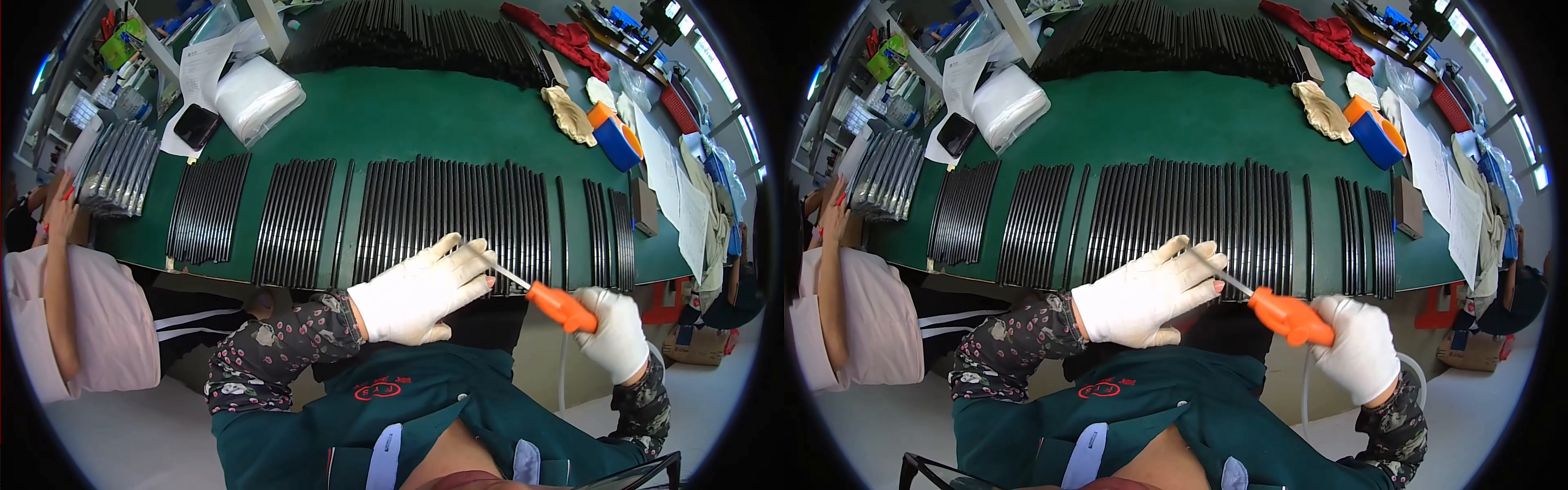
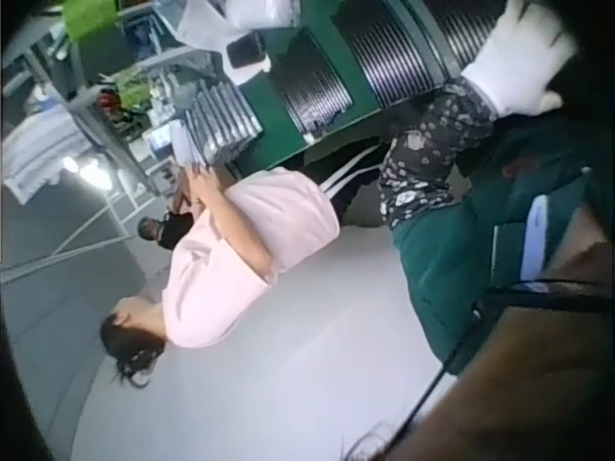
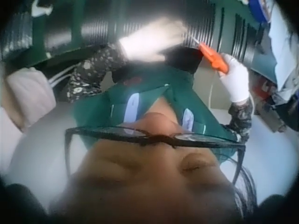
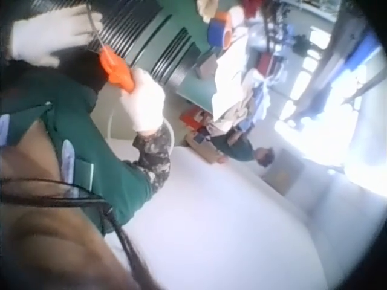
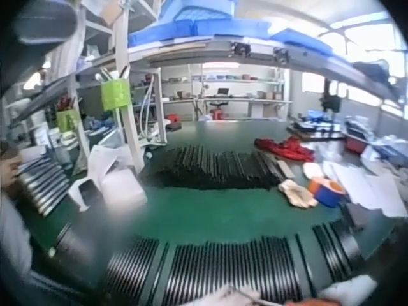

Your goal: Cleaning and organizing black industrial components on a workbench.

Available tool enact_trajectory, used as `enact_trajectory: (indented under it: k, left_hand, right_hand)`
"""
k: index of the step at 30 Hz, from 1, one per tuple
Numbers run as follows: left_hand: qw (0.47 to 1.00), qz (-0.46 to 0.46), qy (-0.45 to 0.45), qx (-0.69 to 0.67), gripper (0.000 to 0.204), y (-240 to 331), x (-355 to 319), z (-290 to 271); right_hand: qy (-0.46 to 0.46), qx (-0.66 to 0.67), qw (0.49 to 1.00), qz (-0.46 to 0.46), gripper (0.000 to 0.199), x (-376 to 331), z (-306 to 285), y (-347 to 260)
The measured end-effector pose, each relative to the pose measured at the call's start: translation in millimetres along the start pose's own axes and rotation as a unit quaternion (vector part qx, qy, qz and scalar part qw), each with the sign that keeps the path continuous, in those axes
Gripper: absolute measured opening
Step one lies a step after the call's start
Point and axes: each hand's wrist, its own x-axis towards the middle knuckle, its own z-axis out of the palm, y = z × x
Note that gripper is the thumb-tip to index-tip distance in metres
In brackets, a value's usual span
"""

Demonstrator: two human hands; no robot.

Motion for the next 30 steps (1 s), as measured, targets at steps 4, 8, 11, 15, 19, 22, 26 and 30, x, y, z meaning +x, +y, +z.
enact_trajectory:
  k: [4, 8, 11, 15, 19, 22, 26, 30]
  left_hand:
    - [1.0, 0.003, 0.001, 0.002, 0.075, 0, 1, -1]
    - [1.0, -0.001, -0.005, 0.002, 0.075, 0, 3, -2]
    - [1.0, 0.011, 0.0, -0.005, 0.075, -5, 2, 0]
    - [1.0, 0.0, 0.01, -0.006, 0.075, -4, -3, -3]
    - [0.999, 0.027, 0.028, -0.036, 0.075, -5, -5, -2]
    - [0.995, 0.051, 0.085, -0.02, 0.078, -4, -12, 6]
    - [0.991, -0.038, 0.113, 0.054, 0.076, -11, -45, -24]
    - [0.951, -0.224, 0.122, 0.175, 0.076, -41, -107, -35]
  right_hand:
    - [0.044, 0.0, 0.999, 0.005, 0.02, 3, -2, -3]
    - [0.054, -0.045, 0.997, 0.022, 0.021, 15, -7, -1]
    - [0.034, -0.041, 0.999, 0.004, 0.021, 16, -8, -10]
    - [0.056, -0.028, 0.998, -0.005, 0.028, 20, -5, -8]
    - [0.075, -0.028, 0.997, -0.013, 0.037, 8, -2, -5]
    - [0.112, -0.002, 0.994, -0.006, 0.038, -1, 4, 1]
    - [0.089, 0.059, 0.994, 0.027, 0.041, -3, 18, 22]
    - [0.081, 0.049, 0.995, -0.009, 0.04, 1, 19, 23]
